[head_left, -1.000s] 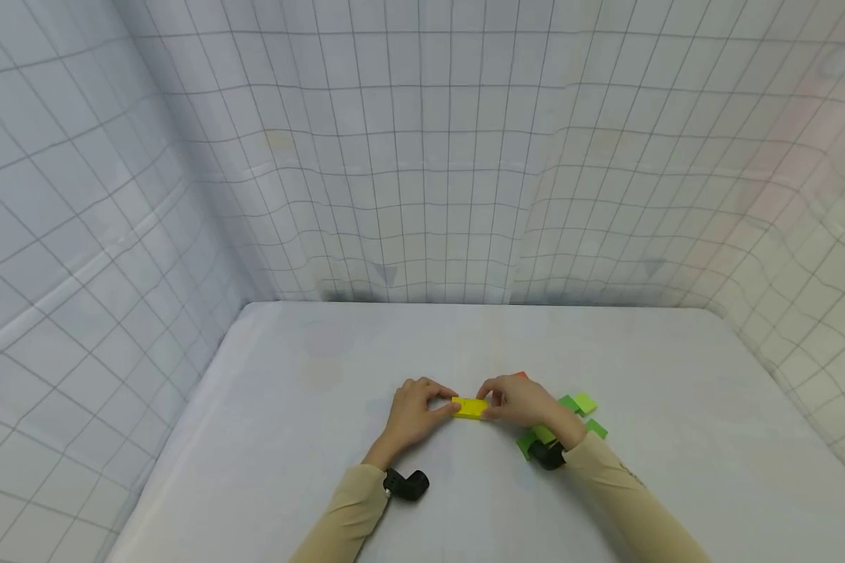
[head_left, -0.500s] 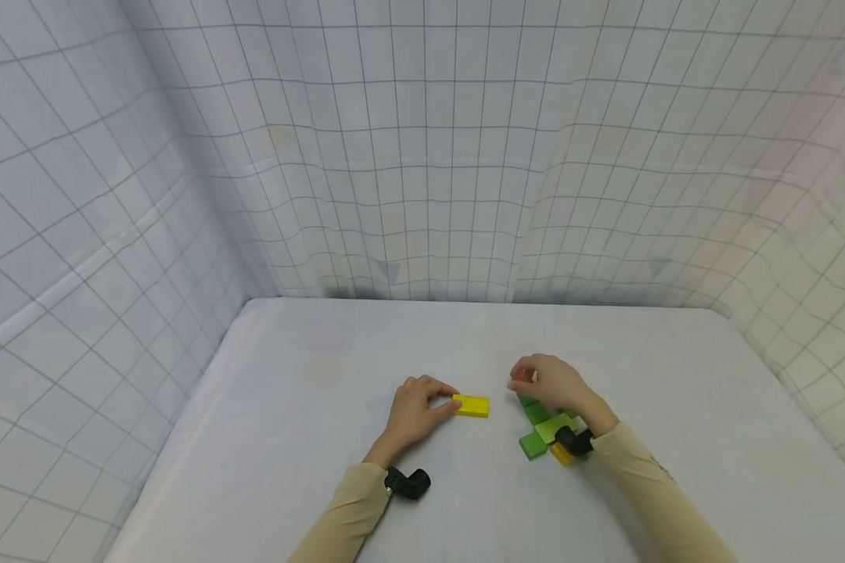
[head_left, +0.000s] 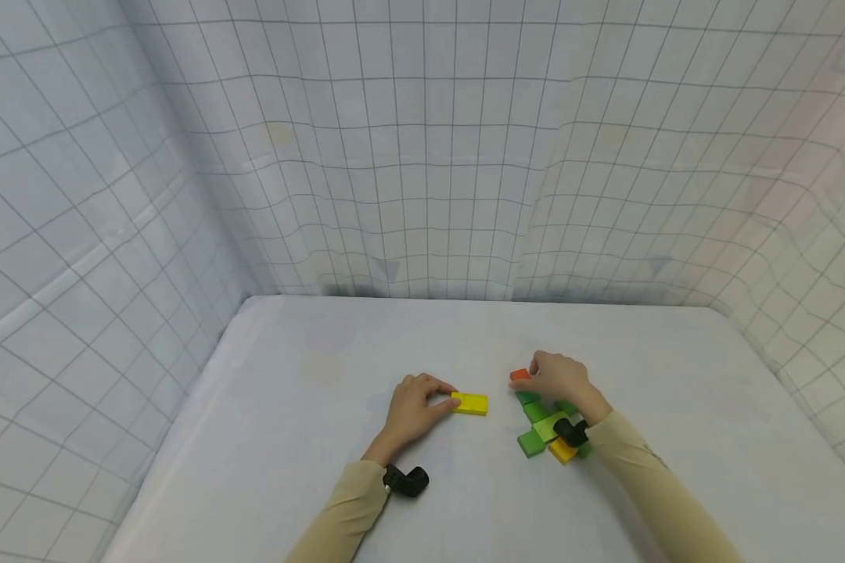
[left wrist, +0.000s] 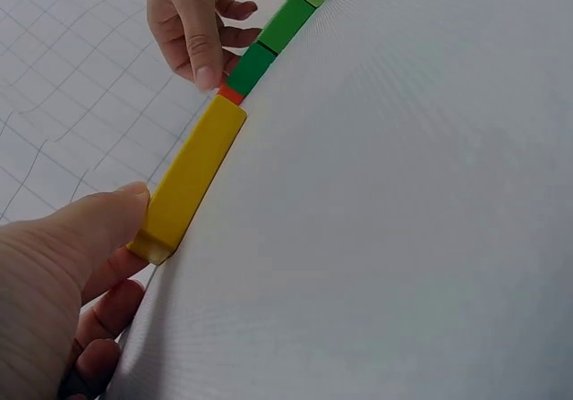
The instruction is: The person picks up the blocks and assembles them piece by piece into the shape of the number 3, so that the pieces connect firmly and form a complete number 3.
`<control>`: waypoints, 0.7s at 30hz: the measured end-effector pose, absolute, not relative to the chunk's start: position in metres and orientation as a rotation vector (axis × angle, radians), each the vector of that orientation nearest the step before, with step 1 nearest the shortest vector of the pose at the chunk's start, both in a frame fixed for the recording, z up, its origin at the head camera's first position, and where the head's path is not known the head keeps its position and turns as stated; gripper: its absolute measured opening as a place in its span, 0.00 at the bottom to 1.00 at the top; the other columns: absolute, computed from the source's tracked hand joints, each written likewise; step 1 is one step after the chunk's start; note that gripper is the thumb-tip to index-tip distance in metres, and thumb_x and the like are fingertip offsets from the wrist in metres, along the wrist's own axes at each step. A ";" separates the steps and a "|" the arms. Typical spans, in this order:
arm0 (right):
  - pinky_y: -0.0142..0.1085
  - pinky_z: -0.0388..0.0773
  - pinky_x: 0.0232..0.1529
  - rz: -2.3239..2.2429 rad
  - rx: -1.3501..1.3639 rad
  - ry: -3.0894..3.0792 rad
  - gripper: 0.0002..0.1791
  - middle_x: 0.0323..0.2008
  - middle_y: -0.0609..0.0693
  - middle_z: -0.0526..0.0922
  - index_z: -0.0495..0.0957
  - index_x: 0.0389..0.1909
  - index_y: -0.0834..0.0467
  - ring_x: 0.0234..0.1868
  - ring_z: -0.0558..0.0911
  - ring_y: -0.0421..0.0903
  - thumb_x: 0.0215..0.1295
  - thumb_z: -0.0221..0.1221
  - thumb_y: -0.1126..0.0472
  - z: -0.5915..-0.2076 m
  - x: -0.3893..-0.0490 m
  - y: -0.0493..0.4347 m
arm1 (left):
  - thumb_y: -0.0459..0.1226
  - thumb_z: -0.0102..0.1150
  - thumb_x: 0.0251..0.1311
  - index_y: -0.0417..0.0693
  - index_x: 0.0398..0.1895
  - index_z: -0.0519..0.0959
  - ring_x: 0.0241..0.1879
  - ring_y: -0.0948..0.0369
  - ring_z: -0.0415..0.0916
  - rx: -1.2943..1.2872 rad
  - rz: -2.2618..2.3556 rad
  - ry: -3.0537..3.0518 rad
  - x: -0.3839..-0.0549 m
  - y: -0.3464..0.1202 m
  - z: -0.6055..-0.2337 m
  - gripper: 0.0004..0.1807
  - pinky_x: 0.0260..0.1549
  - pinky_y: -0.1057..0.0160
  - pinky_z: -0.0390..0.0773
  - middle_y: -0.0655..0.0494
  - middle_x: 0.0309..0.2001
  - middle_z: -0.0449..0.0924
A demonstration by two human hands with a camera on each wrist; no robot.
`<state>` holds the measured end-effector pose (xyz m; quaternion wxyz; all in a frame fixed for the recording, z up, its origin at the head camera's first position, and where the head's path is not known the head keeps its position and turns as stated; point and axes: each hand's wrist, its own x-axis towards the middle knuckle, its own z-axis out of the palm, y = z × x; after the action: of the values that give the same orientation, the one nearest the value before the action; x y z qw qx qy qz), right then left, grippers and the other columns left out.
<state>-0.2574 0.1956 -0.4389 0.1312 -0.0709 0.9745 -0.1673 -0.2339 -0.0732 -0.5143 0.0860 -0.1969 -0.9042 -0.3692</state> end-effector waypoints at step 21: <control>0.38 0.70 0.29 -0.768 -0.252 2.653 0.18 0.31 0.49 0.76 0.76 0.36 0.54 0.30 0.73 0.47 0.52 0.69 0.48 -0.453 -0.270 0.193 | 0.52 0.64 0.56 0.57 0.39 0.86 0.35 0.62 0.67 -0.577 -1.079 -2.715 -0.232 -0.073 -0.512 0.14 0.37 0.60 0.64 0.63 0.36 0.77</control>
<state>-0.2696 0.1933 -0.4530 0.1833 -0.0895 0.9404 -0.2722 -0.2321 -0.0734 -0.5117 0.0816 -0.1930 -0.9087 -0.3610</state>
